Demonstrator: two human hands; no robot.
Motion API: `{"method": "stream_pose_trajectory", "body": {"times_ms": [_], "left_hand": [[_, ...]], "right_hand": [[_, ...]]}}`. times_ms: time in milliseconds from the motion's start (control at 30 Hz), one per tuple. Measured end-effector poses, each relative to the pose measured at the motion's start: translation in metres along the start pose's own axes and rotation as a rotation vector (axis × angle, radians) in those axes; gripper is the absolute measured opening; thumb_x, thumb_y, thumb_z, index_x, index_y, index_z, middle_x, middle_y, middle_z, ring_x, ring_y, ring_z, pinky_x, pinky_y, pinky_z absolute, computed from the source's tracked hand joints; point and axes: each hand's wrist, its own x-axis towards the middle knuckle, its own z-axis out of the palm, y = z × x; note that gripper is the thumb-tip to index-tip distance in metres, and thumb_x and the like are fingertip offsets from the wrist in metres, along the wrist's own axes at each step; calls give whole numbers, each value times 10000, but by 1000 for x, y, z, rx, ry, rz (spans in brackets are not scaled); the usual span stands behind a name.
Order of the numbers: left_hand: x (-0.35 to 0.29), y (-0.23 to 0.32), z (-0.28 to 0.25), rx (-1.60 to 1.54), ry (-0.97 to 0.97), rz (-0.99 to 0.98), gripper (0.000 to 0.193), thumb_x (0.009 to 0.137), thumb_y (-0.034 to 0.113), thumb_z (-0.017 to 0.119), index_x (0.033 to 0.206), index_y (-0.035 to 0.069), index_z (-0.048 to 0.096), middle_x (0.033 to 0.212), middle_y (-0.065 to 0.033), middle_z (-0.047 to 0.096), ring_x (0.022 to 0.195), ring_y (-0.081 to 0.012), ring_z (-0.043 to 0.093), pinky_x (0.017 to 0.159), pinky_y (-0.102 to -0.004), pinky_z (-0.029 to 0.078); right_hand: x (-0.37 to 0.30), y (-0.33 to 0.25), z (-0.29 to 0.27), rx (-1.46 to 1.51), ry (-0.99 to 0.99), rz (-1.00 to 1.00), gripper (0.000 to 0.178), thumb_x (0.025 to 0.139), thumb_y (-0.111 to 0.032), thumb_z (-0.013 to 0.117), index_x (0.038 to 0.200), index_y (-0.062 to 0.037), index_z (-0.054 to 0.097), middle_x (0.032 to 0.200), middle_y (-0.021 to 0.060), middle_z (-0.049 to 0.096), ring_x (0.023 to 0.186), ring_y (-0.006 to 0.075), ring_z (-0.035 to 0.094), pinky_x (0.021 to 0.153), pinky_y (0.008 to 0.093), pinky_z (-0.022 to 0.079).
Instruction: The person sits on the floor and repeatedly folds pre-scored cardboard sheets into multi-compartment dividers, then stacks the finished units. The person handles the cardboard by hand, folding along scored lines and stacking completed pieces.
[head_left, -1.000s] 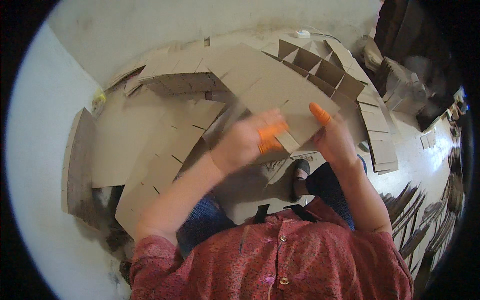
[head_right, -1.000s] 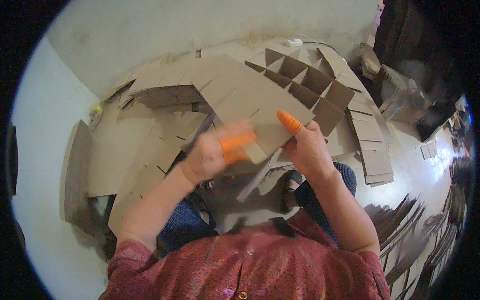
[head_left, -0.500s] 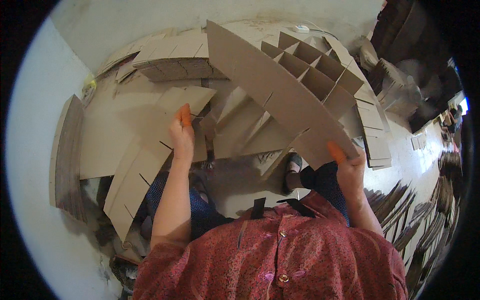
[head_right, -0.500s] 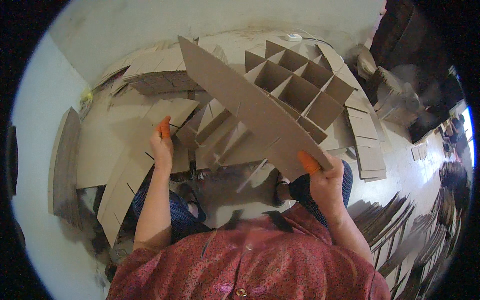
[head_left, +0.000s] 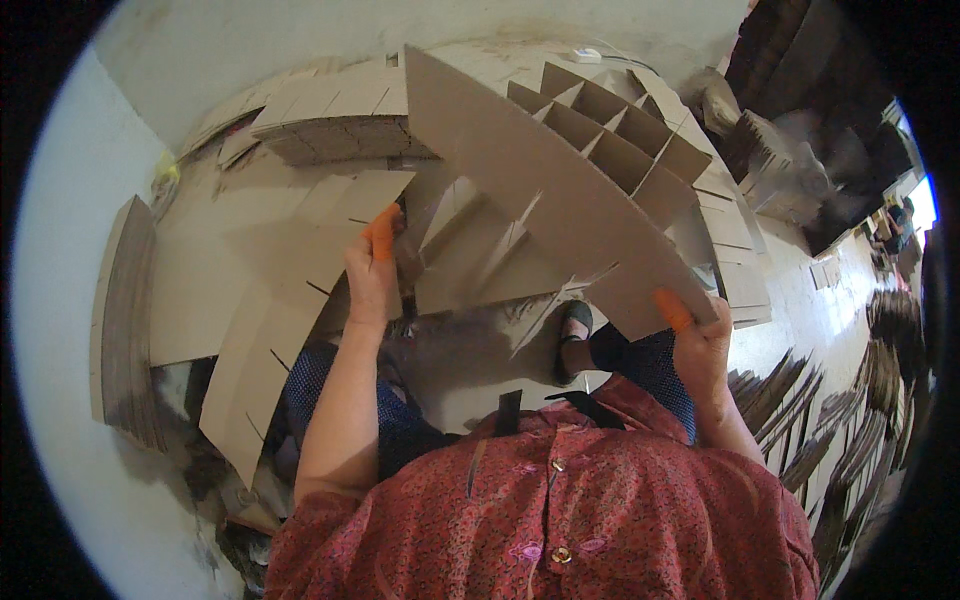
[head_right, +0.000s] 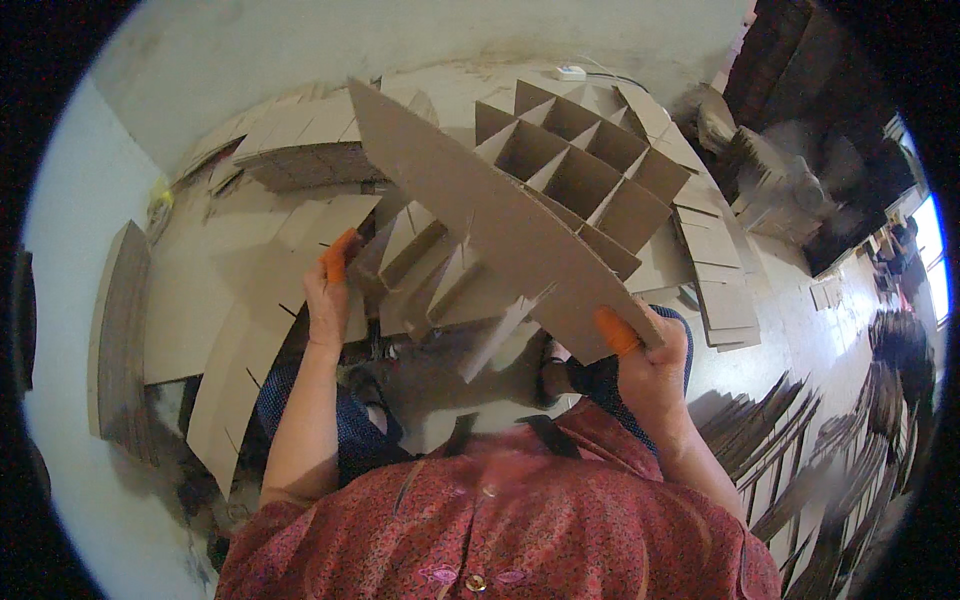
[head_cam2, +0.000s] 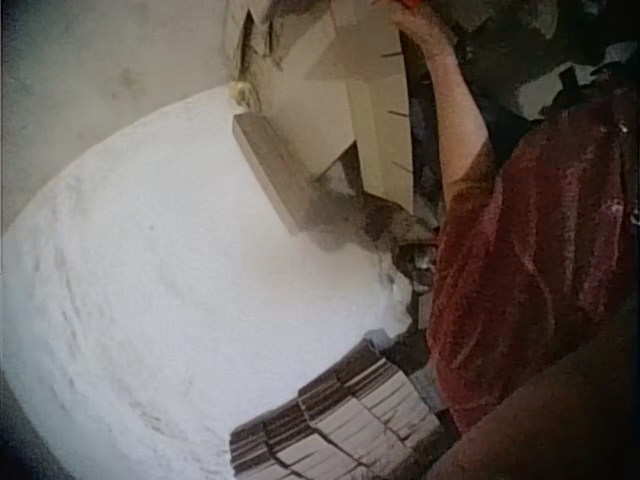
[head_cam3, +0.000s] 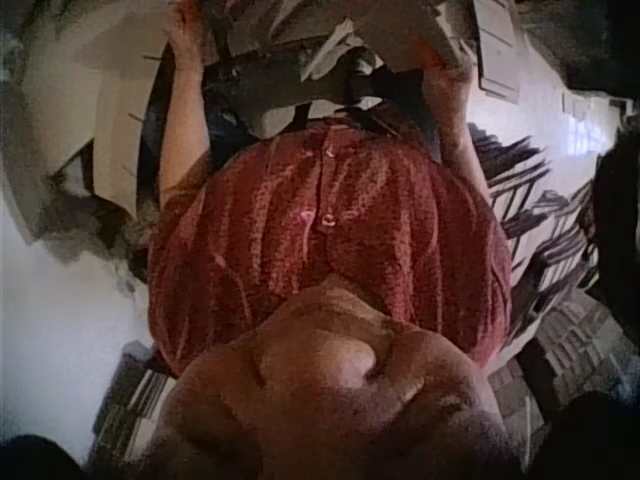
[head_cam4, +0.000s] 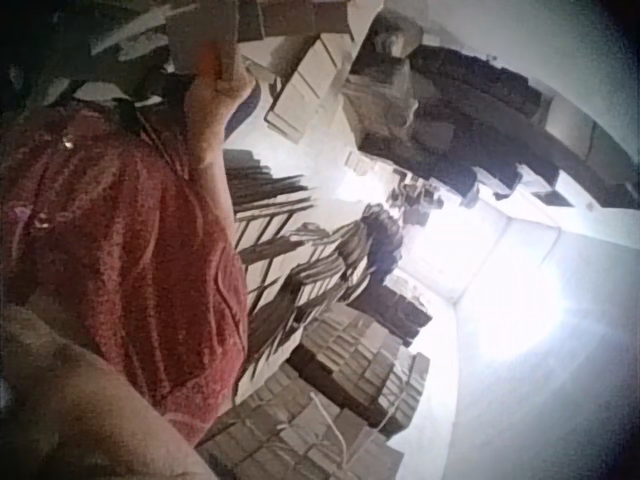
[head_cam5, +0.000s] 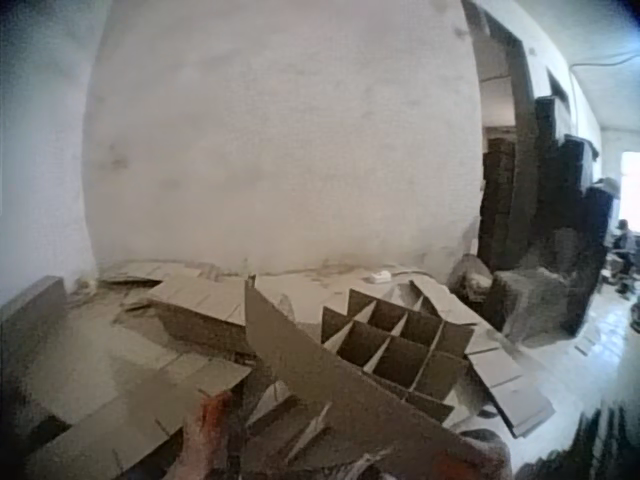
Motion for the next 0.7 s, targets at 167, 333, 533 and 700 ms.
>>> {"method": "stream_pose_trajectory", "body": {"times_ms": [167, 333, 533, 700], "left_hand": [[-8, 17, 7, 9, -26, 49, 515, 1008, 423, 396, 1203, -1, 613, 1125, -128, 652, 1091, -208, 579, 994, -316, 391], [-13, 20, 9, 18, -8, 5, 570, 1002, 475, 372, 1224, 3, 601, 1196, -129, 625, 1130, -205, 557, 1015, -316, 370], [-14, 26, 9, 3, 1, 63, 553, 997, 424, 439, 1219, -64, 576, 1156, -142, 637, 1094, -206, 573, 992, -296, 385], [-13, 19, 6, -51, -17, 57, 551, 1002, 416, 433, 1217, -72, 573, 1175, -148, 627, 1105, -207, 569, 998, -301, 383]], "right_hand": [[-5, 13, 0, -53, 7, 4, 106, 890, -24, 582, 951, 28, 651, 692, 74, 611, 632, 102, 558, 587, 255, 437], [1, 10, -5, -69, 4, -73, 101, 886, -16, 584, 947, 27, 651, 672, 91, 595, 603, 108, 547, 574, 258, 434], [4, 15, -2, -120, 18, -56, 111, 860, -10, 599, 953, 18, 654, 673, 144, 601, 598, 130, 571, 571, 267, 442], [6, 44, 7, -114, -109, -23, 106, 862, -20, 601, 949, 4, 657, 724, 173, 643, 612, 174, 599, 597, 287, 467]]}}
